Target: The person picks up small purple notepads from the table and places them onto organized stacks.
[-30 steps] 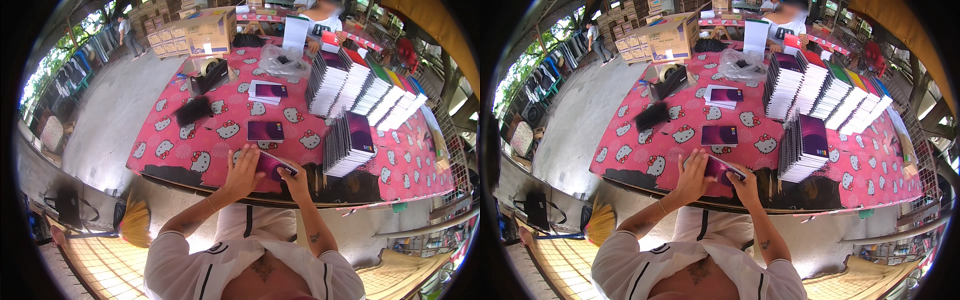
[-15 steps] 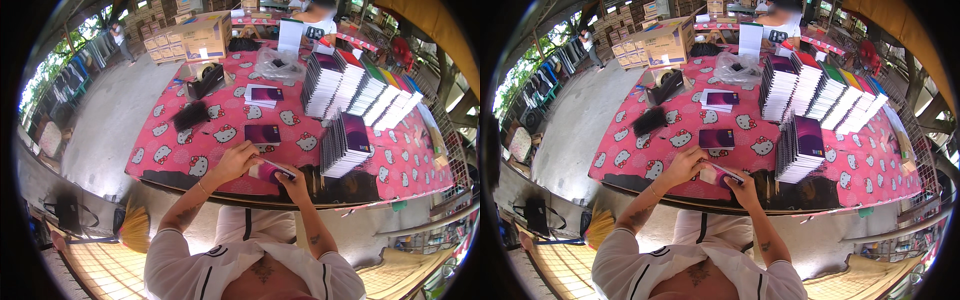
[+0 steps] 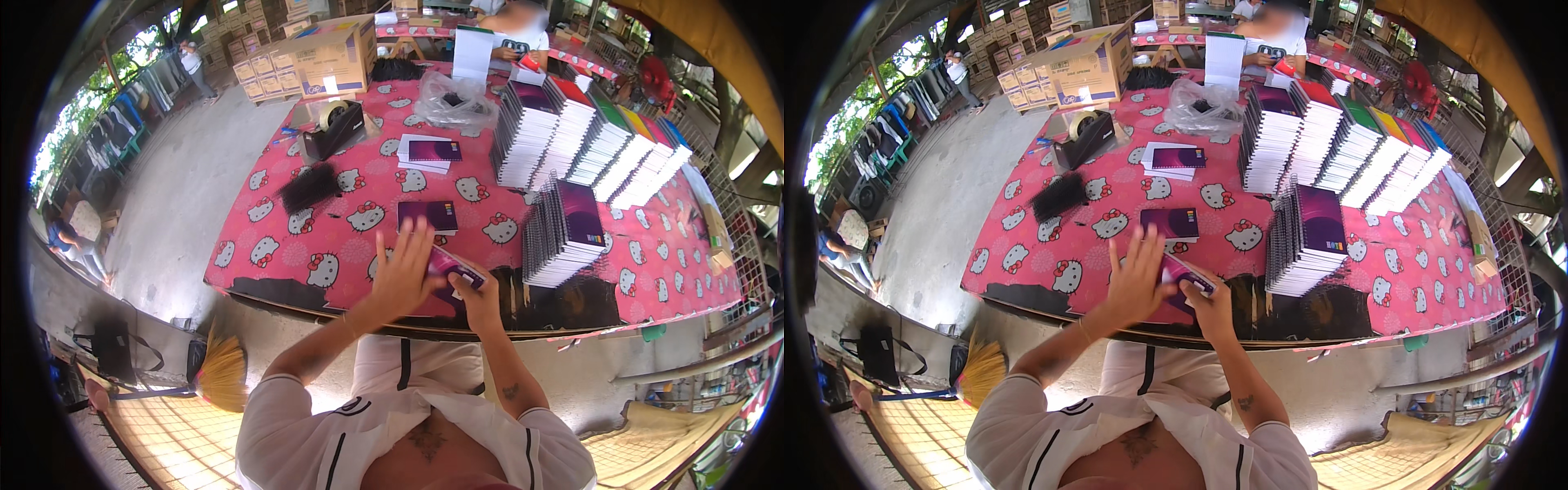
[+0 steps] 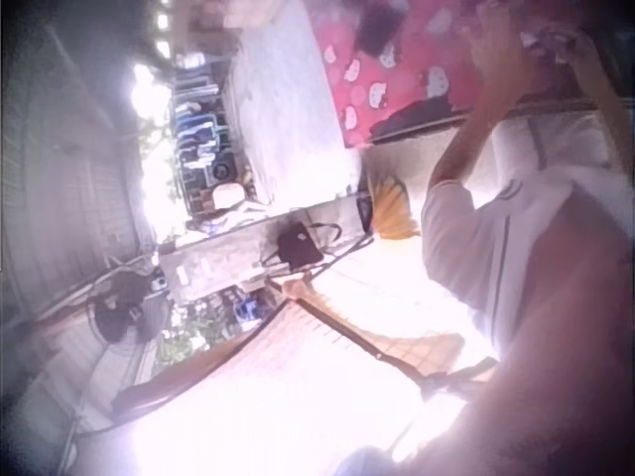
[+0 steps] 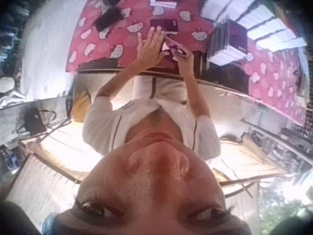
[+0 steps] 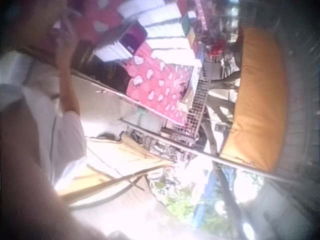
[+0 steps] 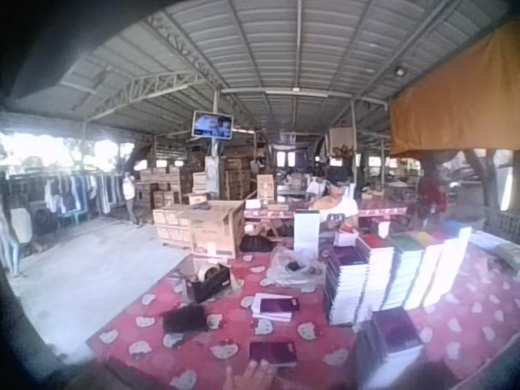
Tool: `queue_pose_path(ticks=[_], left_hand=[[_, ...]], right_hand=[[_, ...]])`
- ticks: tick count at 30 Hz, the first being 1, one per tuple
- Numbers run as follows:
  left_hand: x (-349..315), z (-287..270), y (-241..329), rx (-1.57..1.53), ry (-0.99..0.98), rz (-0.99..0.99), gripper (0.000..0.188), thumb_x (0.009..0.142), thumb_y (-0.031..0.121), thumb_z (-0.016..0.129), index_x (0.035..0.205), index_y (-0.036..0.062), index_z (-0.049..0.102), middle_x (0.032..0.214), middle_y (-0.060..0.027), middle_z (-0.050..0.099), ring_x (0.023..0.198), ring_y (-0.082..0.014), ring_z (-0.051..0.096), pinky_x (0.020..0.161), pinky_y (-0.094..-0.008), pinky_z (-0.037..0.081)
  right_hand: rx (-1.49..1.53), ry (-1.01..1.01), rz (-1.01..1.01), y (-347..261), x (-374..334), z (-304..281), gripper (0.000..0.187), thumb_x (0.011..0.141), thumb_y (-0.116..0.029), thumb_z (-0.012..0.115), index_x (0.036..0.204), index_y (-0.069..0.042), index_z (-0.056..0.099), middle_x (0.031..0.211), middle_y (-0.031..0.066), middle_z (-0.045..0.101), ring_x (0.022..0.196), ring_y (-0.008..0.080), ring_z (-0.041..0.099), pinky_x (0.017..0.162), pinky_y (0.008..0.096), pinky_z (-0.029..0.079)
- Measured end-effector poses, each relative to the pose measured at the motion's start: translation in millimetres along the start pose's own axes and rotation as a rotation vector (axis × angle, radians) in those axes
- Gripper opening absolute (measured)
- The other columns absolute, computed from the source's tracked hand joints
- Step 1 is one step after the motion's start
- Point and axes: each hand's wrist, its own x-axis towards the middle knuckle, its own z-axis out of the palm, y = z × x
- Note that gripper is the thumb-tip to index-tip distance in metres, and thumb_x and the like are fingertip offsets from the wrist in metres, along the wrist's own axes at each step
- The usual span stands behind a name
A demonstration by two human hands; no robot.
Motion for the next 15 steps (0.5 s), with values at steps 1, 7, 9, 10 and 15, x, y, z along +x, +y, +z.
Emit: queue_pose_path(ticks=[1,7,9,10,15], left_hand=[[-25,15,6,-0.047,-0.059,0.013,0.087,0.096,0.059,0.045,0.154,-0.0028,0.026,0.162,-0.0244,0.022,0.151,-0.0433,0.018,0.114,-0.0711,0.006],[5,0,4,-0.008,0.047,0.001,0.090,0.094,0.060,0.047,0.152,-0.0071,0.029,0.161,-0.0277,0.023,0.151,-0.0427,0.018,0.114,-0.0710,0.006],[-18,3,16,-0.070,-0.077,0.047,0.087,0.097,0.059,0.043,0.151,-0.0072,0.029,0.161,-0.0284,0.023,0.151,-0.0435,0.018,0.114,-0.0700,0.008],[-16,9,12,-0.047,-0.015,0.025,0.088,0.096,0.060,0.043,0.152,-0.0072,0.029,0.160,-0.0286,0.023,0.151,-0.0429,0.018,0.114,-0.0699,0.008],[9,-3,11,-0.032,0.057,-0.003,0.090,0.094,0.060,0.045,0.150,-0.0088,0.031,0.158,-0.0308,0.025,0.150,-0.0443,0.022,0.115,-0.0686,0.011]], right_hand=[[-0.038,-0.012,0.014,-10,-4,-4,0.036,0.092,-0.009,0.071,0.125,0.001,0.066,0.103,0.0012,0.068,0.088,0.0061,0.060,0.078,0.0207,0.049],[-0.108,-0.061,-0.013,-3,-6,-2,0.034,0.093,-0.009,0.069,0.126,-0.001,0.066,0.097,-0.0013,0.067,0.082,0.0040,0.057,0.071,0.0211,0.049],[-0.054,-0.020,-0.021,-6,-3,-7,0.033,0.093,-0.009,0.069,0.125,-0.001,0.067,0.096,-0.0010,0.066,0.081,0.0045,0.057,0.070,0.0217,0.049],[-0.087,-0.038,-0.034,-7,-3,-6,0.032,0.093,-0.009,0.069,0.124,-0.001,0.067,0.096,-0.0012,0.066,0.080,0.0045,0.057,0.070,0.0218,0.049],[-0.058,-0.048,0.004,6,-5,-5,0.030,0.093,-0.008,0.069,0.121,0.001,0.068,0.091,-0.0012,0.067,0.078,0.0050,0.058,0.069,0.0231,0.049]])
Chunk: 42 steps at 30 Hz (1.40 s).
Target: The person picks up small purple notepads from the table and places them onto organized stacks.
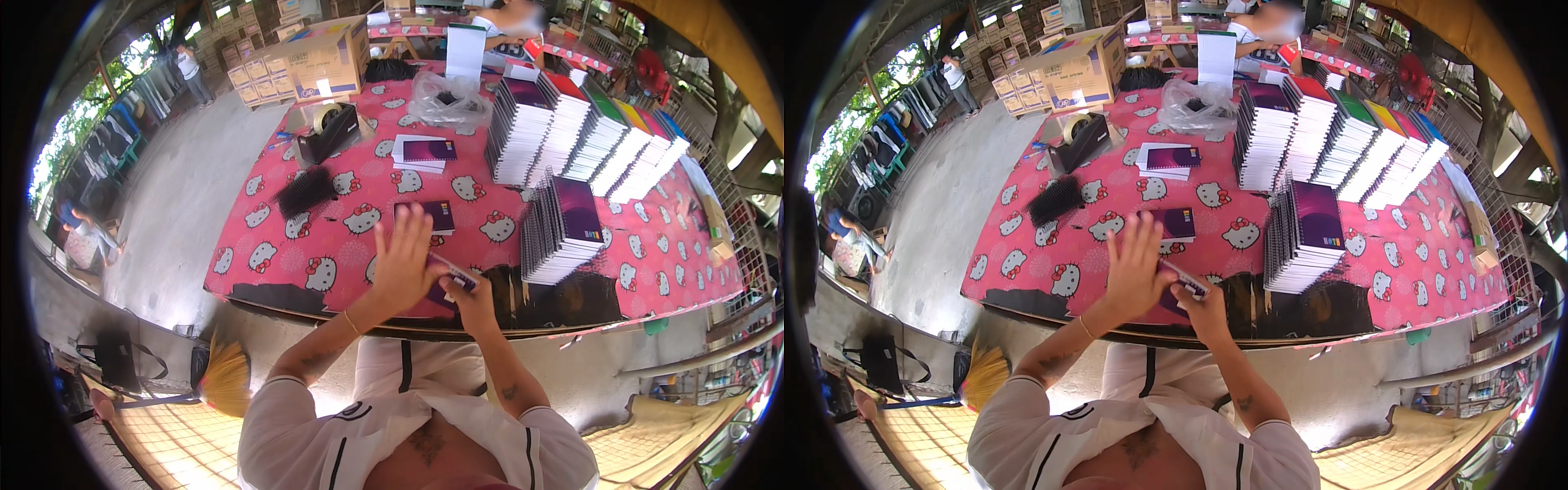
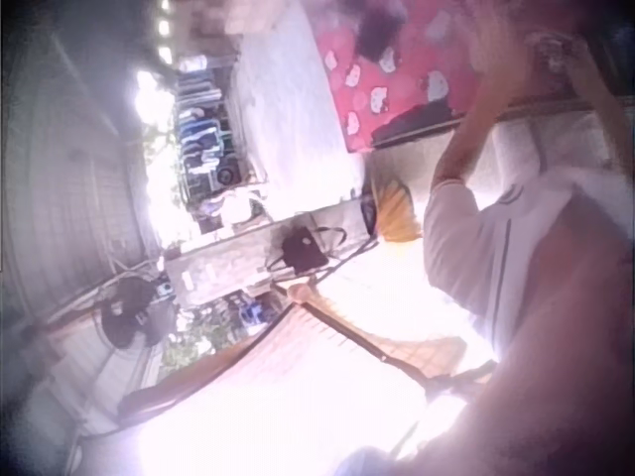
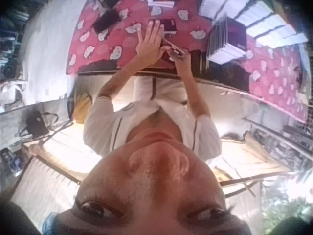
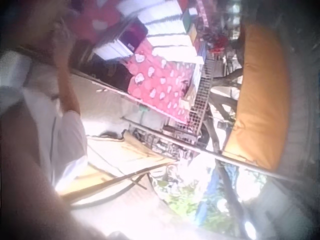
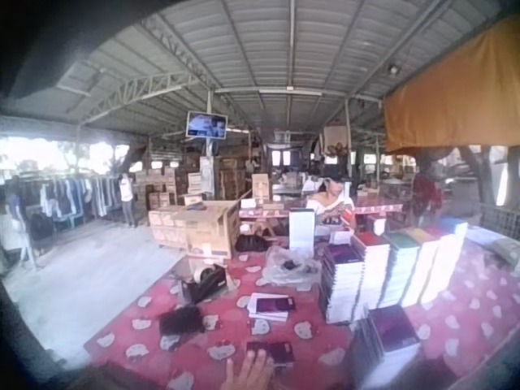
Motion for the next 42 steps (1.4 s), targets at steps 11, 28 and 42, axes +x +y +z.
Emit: queue_pose_path(ticks=[11,28,42], left_hand=[[-38,25,11,-0.145,-0.017,0.045,0.088,0.098,0.057,0.043,0.151,-0.0110,0.024,0.158,-0.0341,0.021,0.149,-0.0481,0.018,0.116,-0.0684,0.008],[-41,51,33,-0.089,-0.094,0.102,0.088,0.095,0.056,0.048,0.152,-0.0088,0.027,0.160,-0.0294,0.022,0.151,-0.0421,0.018,0.115,-0.0678,0.009],[-32,49,28,-0.068,-0.084,0.162,0.088,0.099,0.060,0.038,0.154,-0.0073,0.025,0.162,-0.0281,0.020,0.152,-0.0423,0.016,0.115,-0.0688,0.000]], right_hand=[[-0.045,-0.027,0.015,-5,5,1,0.028,0.092,-0.007,0.069,0.119,0.002,0.069,0.087,-0.0015,0.068,0.080,0.0051,0.057,0.071,0.0241,0.049],[-0.318,-0.145,-0.293,46,32,-36,0.039,0.088,-0.005,0.066,0.128,-0.002,0.065,0.099,0.0123,0.074,0.089,0.0092,0.064,0.081,0.0295,0.053],[-0.463,-0.203,-0.130,31,32,-35,0.032,0.085,-0.006,0.068,0.116,0.002,0.068,0.089,0.0170,0.072,0.076,0.0211,0.067,0.075,0.0338,0.053]])
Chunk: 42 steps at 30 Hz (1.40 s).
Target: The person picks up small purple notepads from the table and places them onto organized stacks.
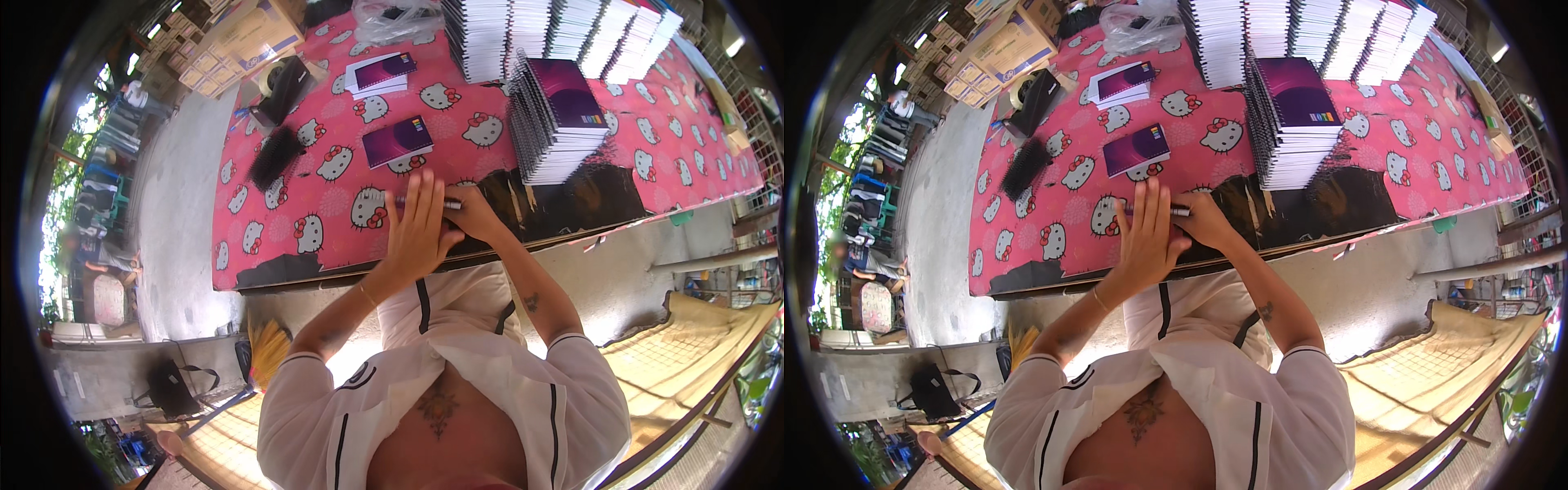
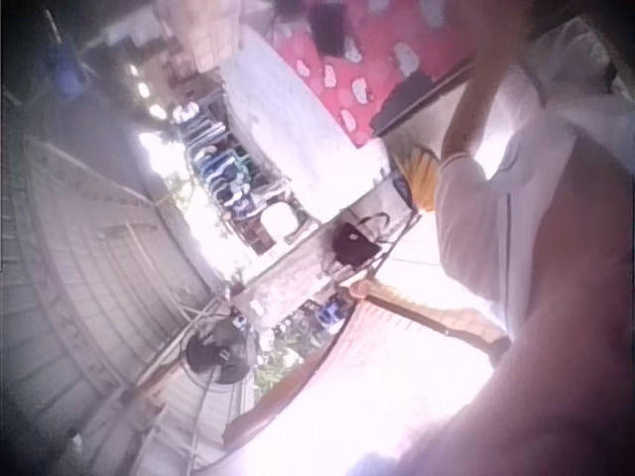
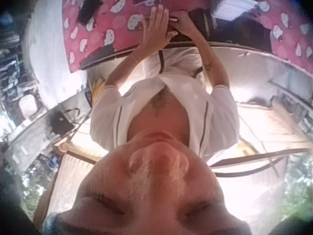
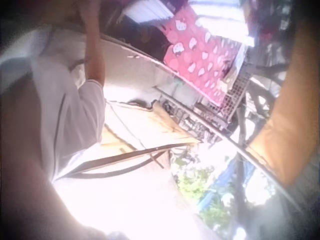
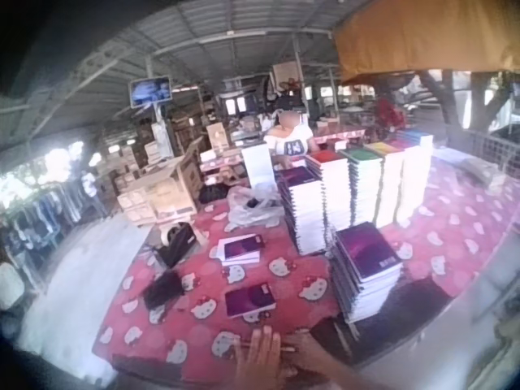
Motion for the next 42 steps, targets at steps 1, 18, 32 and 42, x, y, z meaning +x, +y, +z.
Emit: queue_pose_path(ticks=[1,18,32,42], left_hand=[[-11,6,0,-0.021,0.024,0.026,0.087,0.099,0.060,0.037,0.154,-0.0071,0.025,0.162,-0.0277,0.020,0.152,-0.0421,0.016,0.115,-0.0682,0.000],[7,-14,-2,-0.069,0.106,-0.032,0.066,0.099,0.042,0.054,0.148,0.0005,0.041,0.155,-0.0204,0.039,0.147,-0.0356,0.034,0.117,-0.0657,0.001],[36,-27,-40,-0.312,0.039,0.033,0.020,0.085,0.017,0.074,0.104,0.0130,0.069,0.098,-0.0018,0.070,0.097,-0.0247,0.066,0.115,-0.0574,0.028],[32,-25,-34,-0.342,0.152,0.050,0.023,0.082,0.019,0.076,0.102,0.0106,0.069,0.093,-0.0040,0.068,0.090,-0.0260,0.064,0.101,-0.0484,0.040]], right_hand=[[-0.007,0.047,-0.045,6,-1,6,0.032,0.085,-0.007,0.068,0.115,0.002,0.068,0.089,0.0181,0.072,0.076,0.0236,0.068,0.075,0.0347,0.053],[-0.024,0.113,-0.100,5,1,13,0.027,0.083,-0.011,0.072,0.104,0.005,0.068,0.082,0.0205,0.070,0.073,0.0312,0.070,0.068,0.0373,0.052],[-0.133,0.089,-0.206,-28,-16,-22,0.027,0.084,-0.013,0.077,0.105,0.003,0.071,0.082,0.0151,0.072,0.078,0.0169,0.071,0.071,0.0304,0.053],[-0.051,-0.006,-0.140,-35,-14,-54,0.013,0.086,-0.005,0.073,0.096,0.002,0.073,0.086,0.0127,0.074,0.079,0.0151,0.072,0.071,0.0283,0.056]])
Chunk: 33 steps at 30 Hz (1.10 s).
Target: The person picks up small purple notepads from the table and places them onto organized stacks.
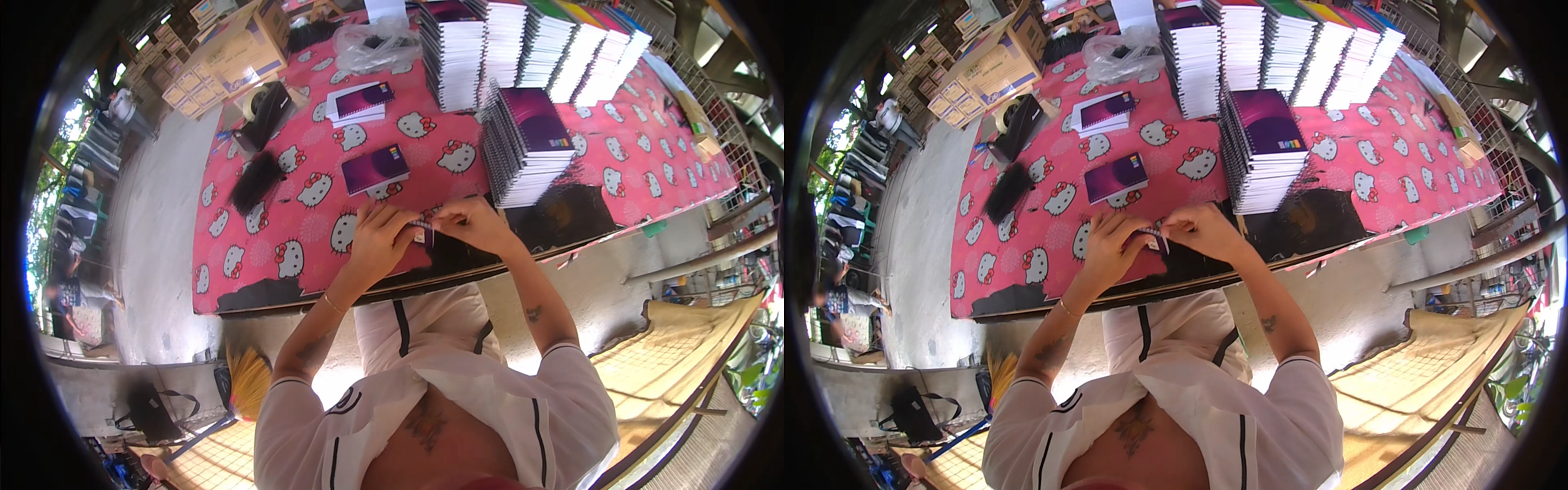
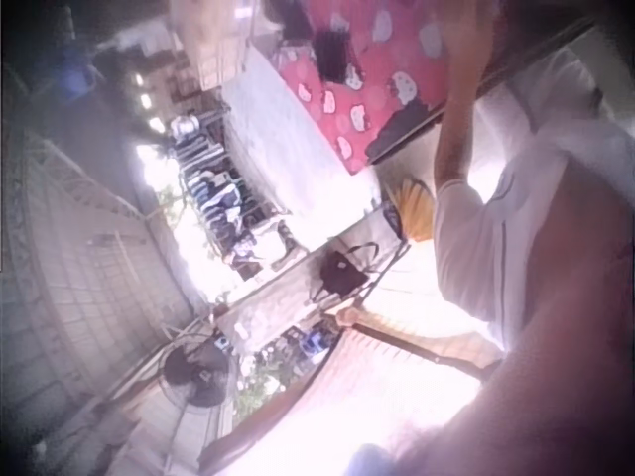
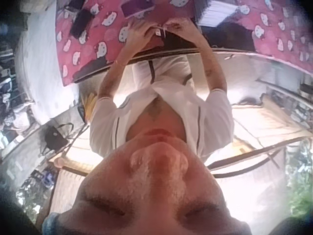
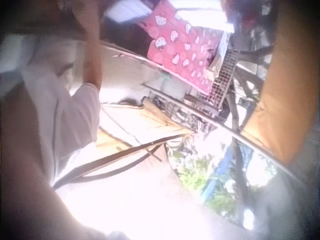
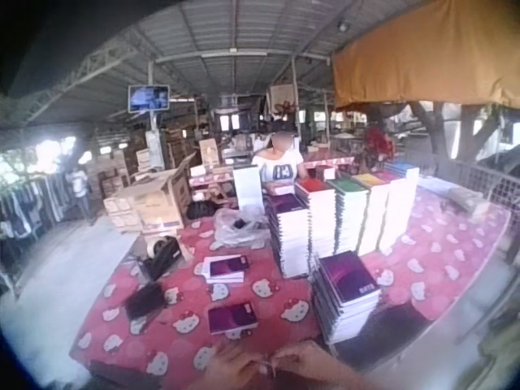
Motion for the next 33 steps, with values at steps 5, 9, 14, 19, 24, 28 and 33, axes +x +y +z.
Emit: queue_pose_path(ticks=[5,9,14,19,24,28,33], left_hand=[[5,-9,7,0.047,-0.100,0.011,0.024,0.082,0.015,0.076,0.104,0.0075,0.068,0.096,-0.0064,0.069,0.090,-0.0294,0.063,0.084,-0.0428,0.047],[21,-24,26,-0.054,-0.156,-0.132,0.021,0.086,0.010,0.071,0.105,0.0049,0.067,0.098,-0.0077,0.069,0.094,-0.0289,0.064,0.075,-0.0378,0.051],[98,-66,102,-0.600,0.108,-0.034,0.025,0.095,0.016,0.066,0.118,0.0056,0.067,0.113,-0.0142,0.065,0.111,-0.0265,0.063,0.086,-0.0340,0.053],[221,-15,85,-0.561,0.044,0.244,0.027,0.096,0.020,0.063,0.121,0.0124,0.069,0.117,-0.0154,0.064,0.108,-0.0324,0.060,0.095,-0.0398,0.047],[266,64,57,-0.101,-0.036,0.129,0.023,0.093,0.026,0.063,0.112,0.0179,0.070,0.112,-0.0138,0.068,0.106,-0.0342,0.060,0.094,-0.0494,0.044],[259,84,38,-0.241,0.128,0.052,0.026,0.093,0.028,0.065,0.112,0.0107,0.068,0.111,-0.0136,0.069,0.107,-0.0332,0.063,0.095,-0.0488,0.044],[220,49,-14,-0.419,0.304,-0.007,0.023,0.095,0.019,0.066,0.111,0.0015,0.069,0.106,-0.0163,0.070,0.097,-0.0318,0.068,0.085,-0.0355,0.052]], right_hand=[[-0.269,0.132,-0.143,-12,-1,13,0.009,0.077,-0.002,0.071,0.084,-0.001,0.065,0.078,0.0107,0.067,0.068,0.0258,0.068,0.062,0.0343,0.052],[-0.296,0.383,-0.055,-33,-6,16,0.019,0.079,-0.006,0.071,0.098,-0.005,0.067,0.085,0.0109,0.066,0.083,0.0274,0.068,0.070,0.0355,0.053],[0.082,0.543,-0.189,-129,-32,-8,0.054,0.091,-0.011,0.069,0.142,-0.006,0.051,0.116,0.0092,0.063,0.113,0.0202,0.061,0.091,0.0321,0.052],[0.416,0.605,-0.038,-141,-16,-103,0.057,0.092,-0.004,0.066,0.146,0.002,0.046,0.116,0.0058,0.066,0.105,0.0160,0.062,0.095,0.0284,0.049],[-0.493,0.506,0.165,-67,2,-195,0.046,0.090,-0.012,0.072,0.131,0.005,0.062,0.105,0.0071,0.068,0.091,0.0133,0.061,0.084,0.0297,0.049],[-0.092,0.576,0.190,-55,5,-187,0.045,0.090,-0.016,0.072,0.130,0.002,0.064,0.101,0.0080,0.069,0.091,0.0139,0.061,0.084,0.0280,0.048],[-0.162,0.626,0.200,-46,3,-184,0.046,0.091,-0.024,0.072,0.129,0.002,0.065,0.101,0.0079,0.070,0.096,0.0146,0.061,0.091,0.0281,0.046]])
